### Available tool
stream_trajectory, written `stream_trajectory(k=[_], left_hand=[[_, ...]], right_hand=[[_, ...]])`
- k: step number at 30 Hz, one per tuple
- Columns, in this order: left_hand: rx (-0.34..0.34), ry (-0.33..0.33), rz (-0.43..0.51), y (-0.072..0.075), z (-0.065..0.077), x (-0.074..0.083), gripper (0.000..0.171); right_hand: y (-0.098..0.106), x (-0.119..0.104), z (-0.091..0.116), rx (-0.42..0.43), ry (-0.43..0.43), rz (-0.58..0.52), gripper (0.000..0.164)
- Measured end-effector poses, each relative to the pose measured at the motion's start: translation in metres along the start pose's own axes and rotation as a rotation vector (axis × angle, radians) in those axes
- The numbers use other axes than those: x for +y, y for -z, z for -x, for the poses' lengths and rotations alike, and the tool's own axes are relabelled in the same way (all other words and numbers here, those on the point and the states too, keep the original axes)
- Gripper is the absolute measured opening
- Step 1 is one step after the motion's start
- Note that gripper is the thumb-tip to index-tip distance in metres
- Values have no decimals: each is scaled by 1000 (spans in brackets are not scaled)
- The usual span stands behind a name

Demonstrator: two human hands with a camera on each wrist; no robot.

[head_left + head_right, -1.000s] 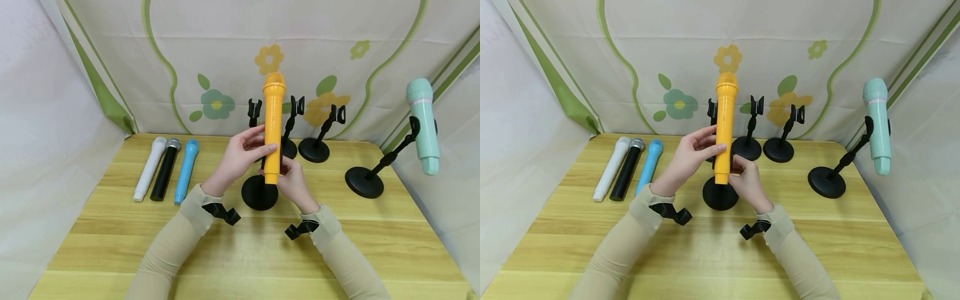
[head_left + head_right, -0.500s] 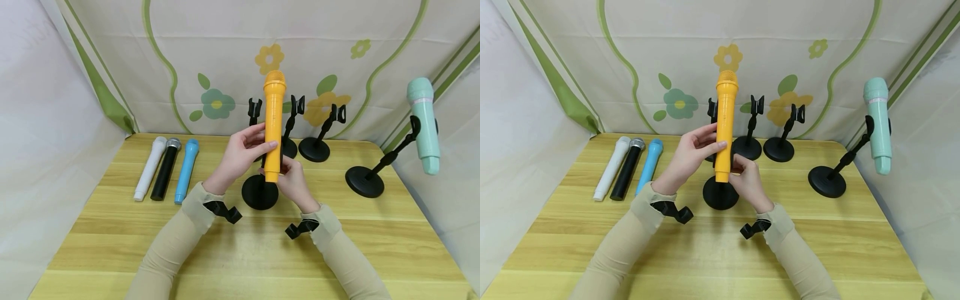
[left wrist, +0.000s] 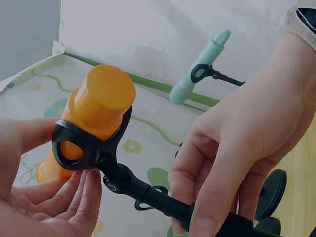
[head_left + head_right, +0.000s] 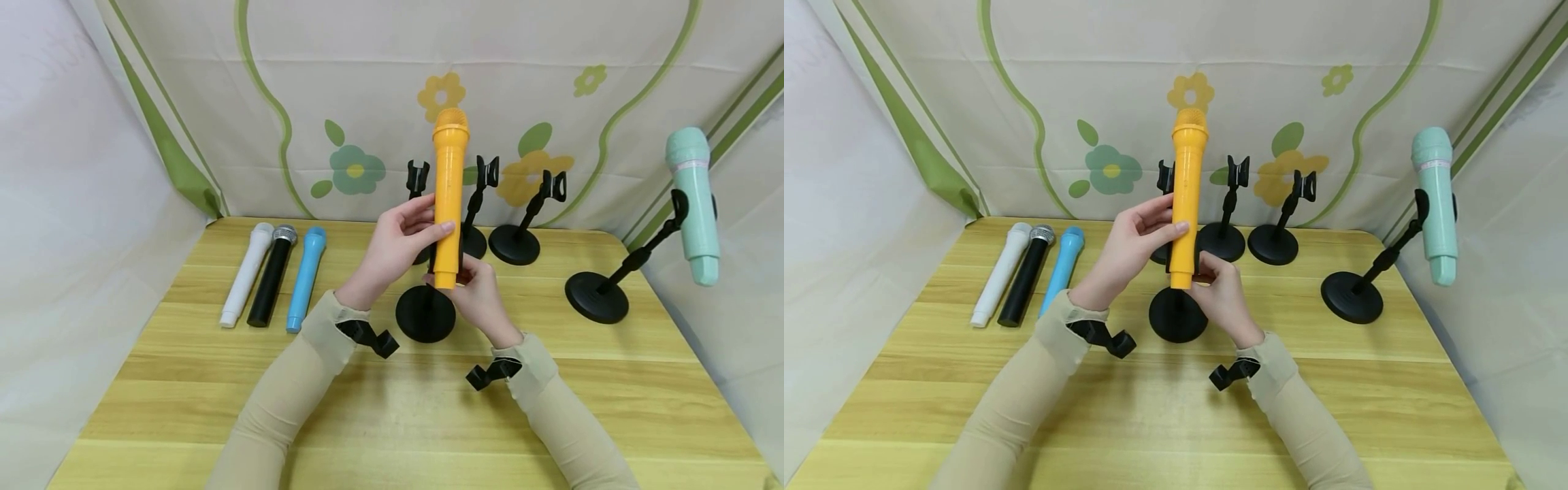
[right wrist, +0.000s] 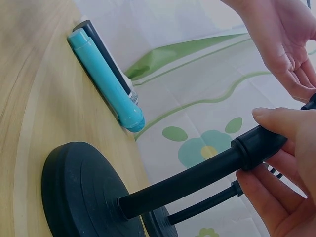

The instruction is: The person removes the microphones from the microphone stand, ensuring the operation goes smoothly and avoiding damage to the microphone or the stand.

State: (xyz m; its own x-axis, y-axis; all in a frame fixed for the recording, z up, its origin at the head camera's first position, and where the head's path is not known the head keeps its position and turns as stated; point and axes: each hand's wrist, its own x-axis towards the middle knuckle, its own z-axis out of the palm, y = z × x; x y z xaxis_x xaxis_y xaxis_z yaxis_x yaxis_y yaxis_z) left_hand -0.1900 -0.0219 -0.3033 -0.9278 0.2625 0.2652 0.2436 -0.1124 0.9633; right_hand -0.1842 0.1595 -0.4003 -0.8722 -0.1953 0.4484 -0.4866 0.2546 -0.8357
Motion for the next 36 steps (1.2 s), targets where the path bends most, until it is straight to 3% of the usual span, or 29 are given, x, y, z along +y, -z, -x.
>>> stream_trajectory(k=[13, 21, 36], left_hand=[[26, -8, 21, 0, -12, 6, 52], [47, -5, 54, 1, -17, 7, 48], [87, -44, 111, -2, -21, 10, 42]], right_hand=[[-2, -6, 1, -9, -82, -16, 32], [0, -38, 2, -15, -78, -20, 29], [-2, -38, 3, 3, -75, -28, 29]])
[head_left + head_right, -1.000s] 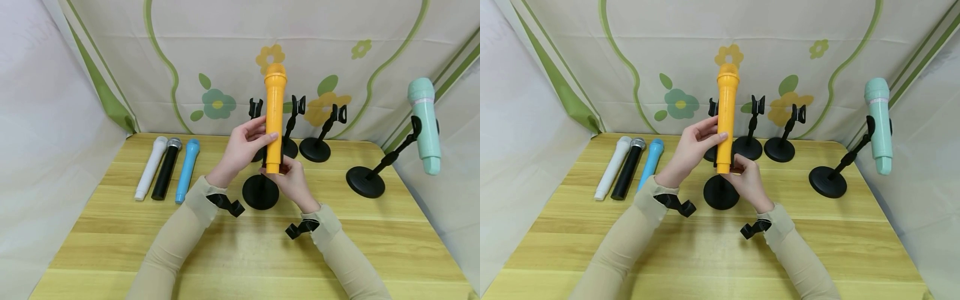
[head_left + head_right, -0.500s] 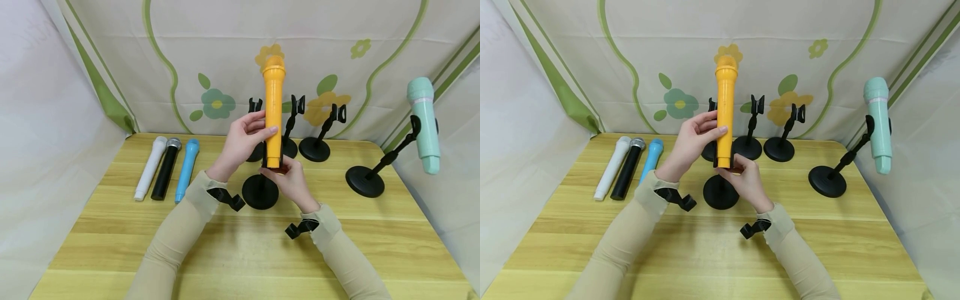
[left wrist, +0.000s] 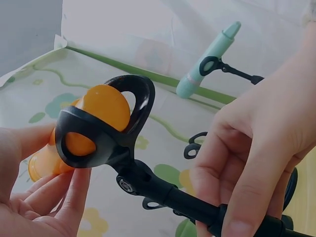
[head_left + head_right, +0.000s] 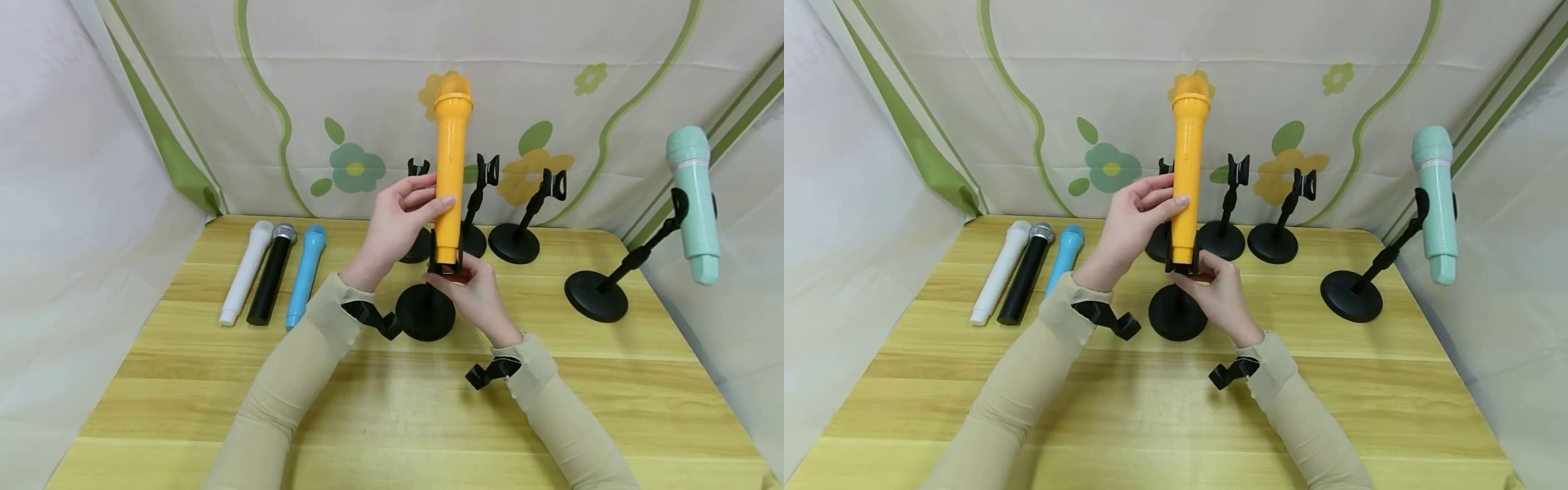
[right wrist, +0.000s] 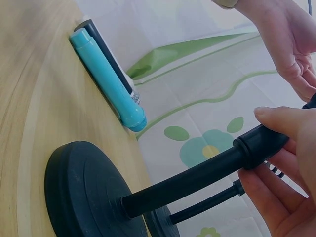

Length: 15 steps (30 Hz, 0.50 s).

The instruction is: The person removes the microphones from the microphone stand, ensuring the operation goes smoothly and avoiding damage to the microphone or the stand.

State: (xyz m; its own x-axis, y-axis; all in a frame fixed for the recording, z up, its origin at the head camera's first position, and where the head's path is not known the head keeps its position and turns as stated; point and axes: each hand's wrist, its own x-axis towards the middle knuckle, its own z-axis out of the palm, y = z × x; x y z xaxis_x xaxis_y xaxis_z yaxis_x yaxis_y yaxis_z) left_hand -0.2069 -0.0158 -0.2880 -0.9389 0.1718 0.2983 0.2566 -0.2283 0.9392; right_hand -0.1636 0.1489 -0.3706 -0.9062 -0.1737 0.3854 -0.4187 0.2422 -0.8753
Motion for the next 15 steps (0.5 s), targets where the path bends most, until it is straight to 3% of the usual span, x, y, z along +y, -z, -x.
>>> stream_trajectory(k=[15], left_hand=[[45, -16, 8, -2, -7, 3, 37]], right_hand=[[0, -3, 0, 0, 11, -12, 26]])
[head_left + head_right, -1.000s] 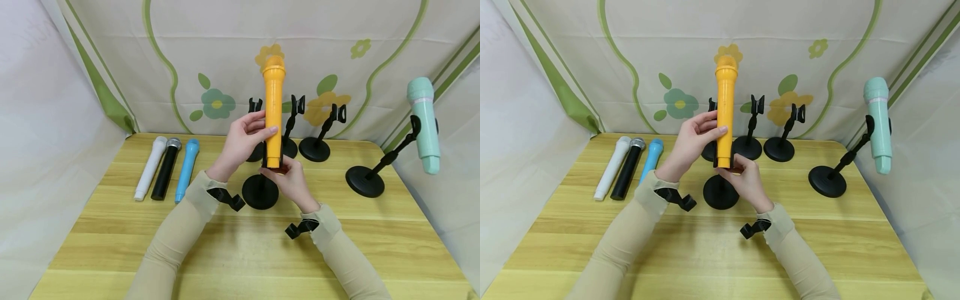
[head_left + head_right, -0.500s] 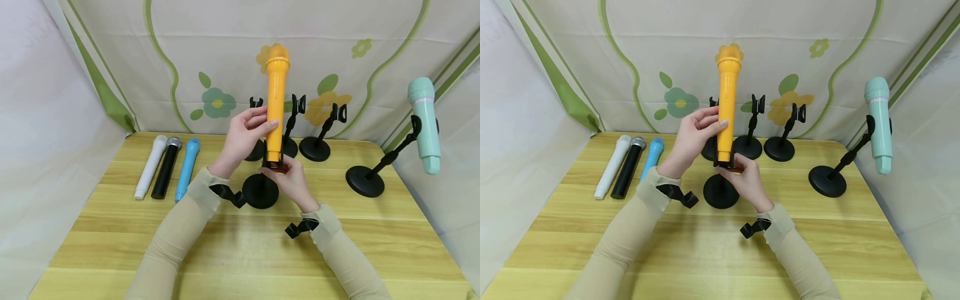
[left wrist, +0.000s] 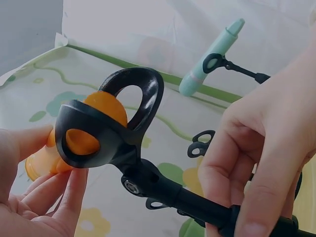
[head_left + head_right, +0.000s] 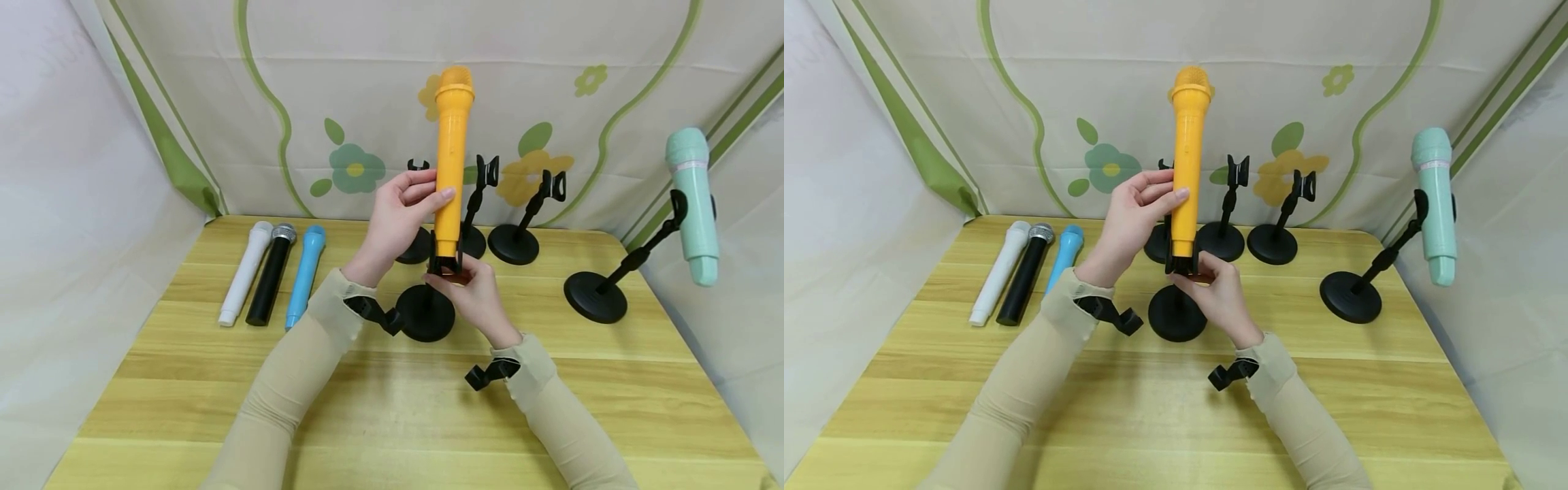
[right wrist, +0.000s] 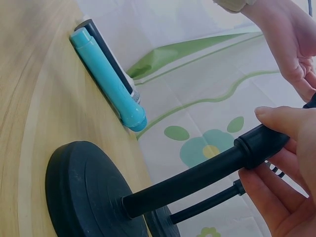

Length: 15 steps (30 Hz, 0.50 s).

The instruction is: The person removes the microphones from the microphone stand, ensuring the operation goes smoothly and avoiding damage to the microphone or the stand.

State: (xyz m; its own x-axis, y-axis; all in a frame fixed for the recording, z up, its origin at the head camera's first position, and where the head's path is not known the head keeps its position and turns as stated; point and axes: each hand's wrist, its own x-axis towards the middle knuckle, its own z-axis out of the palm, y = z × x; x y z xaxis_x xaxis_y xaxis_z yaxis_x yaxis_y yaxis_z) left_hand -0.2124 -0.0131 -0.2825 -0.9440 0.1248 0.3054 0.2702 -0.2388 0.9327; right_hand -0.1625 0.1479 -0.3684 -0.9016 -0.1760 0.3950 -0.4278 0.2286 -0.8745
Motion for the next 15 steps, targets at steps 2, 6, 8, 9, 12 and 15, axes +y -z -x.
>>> stream_trajectory(k=[2, 6, 8, 9, 12, 15], left_hand=[[5, -6, 6, -1, -2, 1, 37], [16, -42, 17, -2, -5, 3, 37], [28, -69, 32, -2, -6, 4, 37], [36, -86, 43, -2, -6, 4, 38], [71, -131, 87, -2, -8, 5, 38], [103, -173, 121, 0, -9, 6, 38]], right_hand=[[0, 0, 0, -1, 3, -2, 25], [-1, 1, 0, -1, 12, -2, 24], [-1, 1, 0, 0, 16, -3, 23], [-1, 2, 0, 1, 16, -3, 23], [-1, 2, 0, 4, 17, -2, 21], [-1, 2, 0, 10, 21, 5, 19]])
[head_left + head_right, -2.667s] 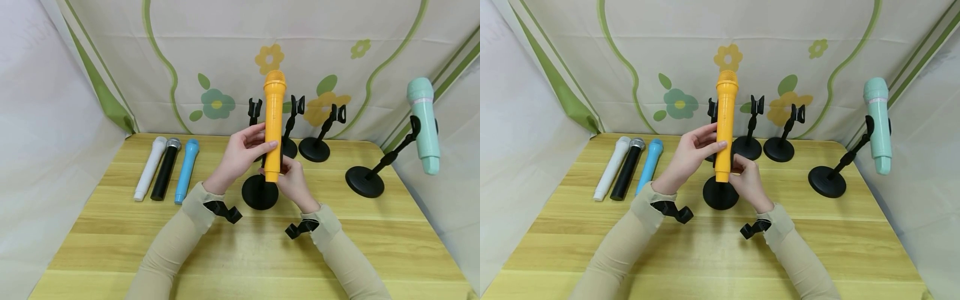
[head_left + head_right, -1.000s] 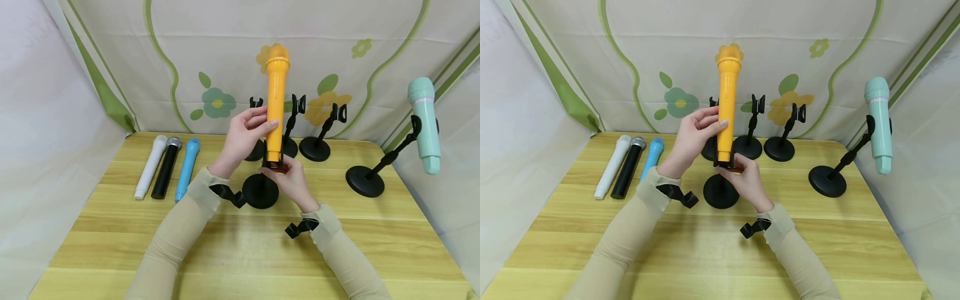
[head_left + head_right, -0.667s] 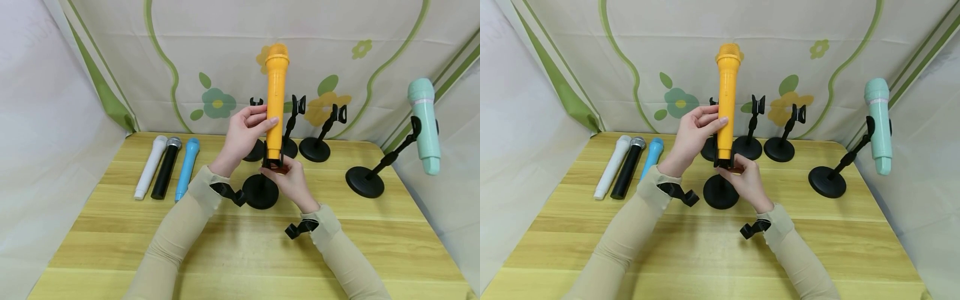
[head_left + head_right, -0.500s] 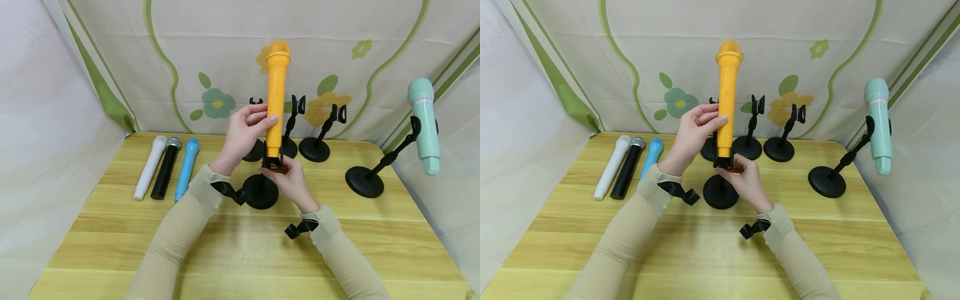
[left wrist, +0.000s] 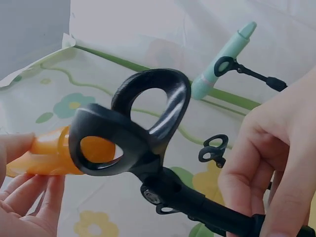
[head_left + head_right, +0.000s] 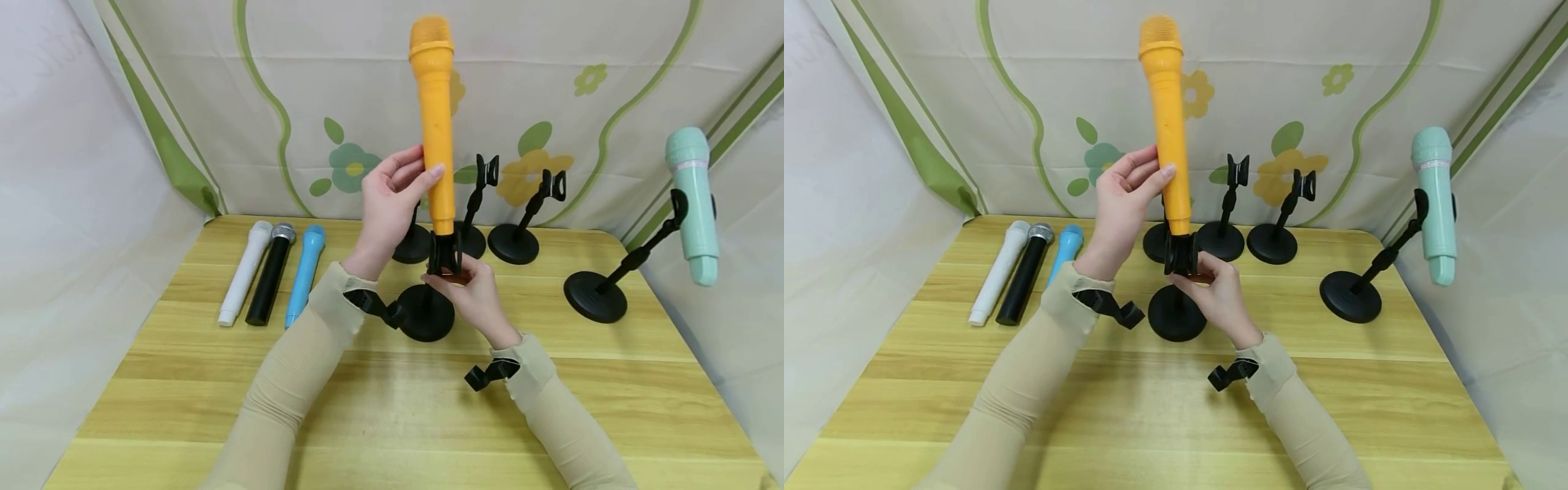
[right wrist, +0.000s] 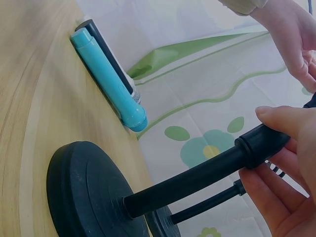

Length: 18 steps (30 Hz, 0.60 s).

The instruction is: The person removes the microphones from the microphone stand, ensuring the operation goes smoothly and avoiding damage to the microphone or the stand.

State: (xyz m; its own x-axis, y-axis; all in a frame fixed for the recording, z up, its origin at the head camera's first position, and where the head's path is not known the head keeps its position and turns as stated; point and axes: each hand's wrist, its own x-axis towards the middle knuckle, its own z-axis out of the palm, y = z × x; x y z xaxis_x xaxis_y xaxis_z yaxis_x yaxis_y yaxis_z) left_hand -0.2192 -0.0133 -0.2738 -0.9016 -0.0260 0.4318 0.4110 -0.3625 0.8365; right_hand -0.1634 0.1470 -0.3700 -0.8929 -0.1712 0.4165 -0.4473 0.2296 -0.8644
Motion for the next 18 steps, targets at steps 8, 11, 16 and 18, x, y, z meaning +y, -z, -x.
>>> stream_trajectory(k=[8, 11, 16, 18], left_hand=[[106, -62, 51, 11, -6, 8, 38], [125, -53, 58, 17, -8, 10, 37], [124, -26, 29, 23, -8, 6, 38], [124, -18, 17, 25, -7, 4, 38]], right_hand=[[-1, 1, 0, -5, 9, -7, 15], [-2, 3, 0, -1, 21, -13, 15], [-1, 4, 0, 5, 30, -25, 16], [-1, 5, 0, 1, 26, -27, 17]])
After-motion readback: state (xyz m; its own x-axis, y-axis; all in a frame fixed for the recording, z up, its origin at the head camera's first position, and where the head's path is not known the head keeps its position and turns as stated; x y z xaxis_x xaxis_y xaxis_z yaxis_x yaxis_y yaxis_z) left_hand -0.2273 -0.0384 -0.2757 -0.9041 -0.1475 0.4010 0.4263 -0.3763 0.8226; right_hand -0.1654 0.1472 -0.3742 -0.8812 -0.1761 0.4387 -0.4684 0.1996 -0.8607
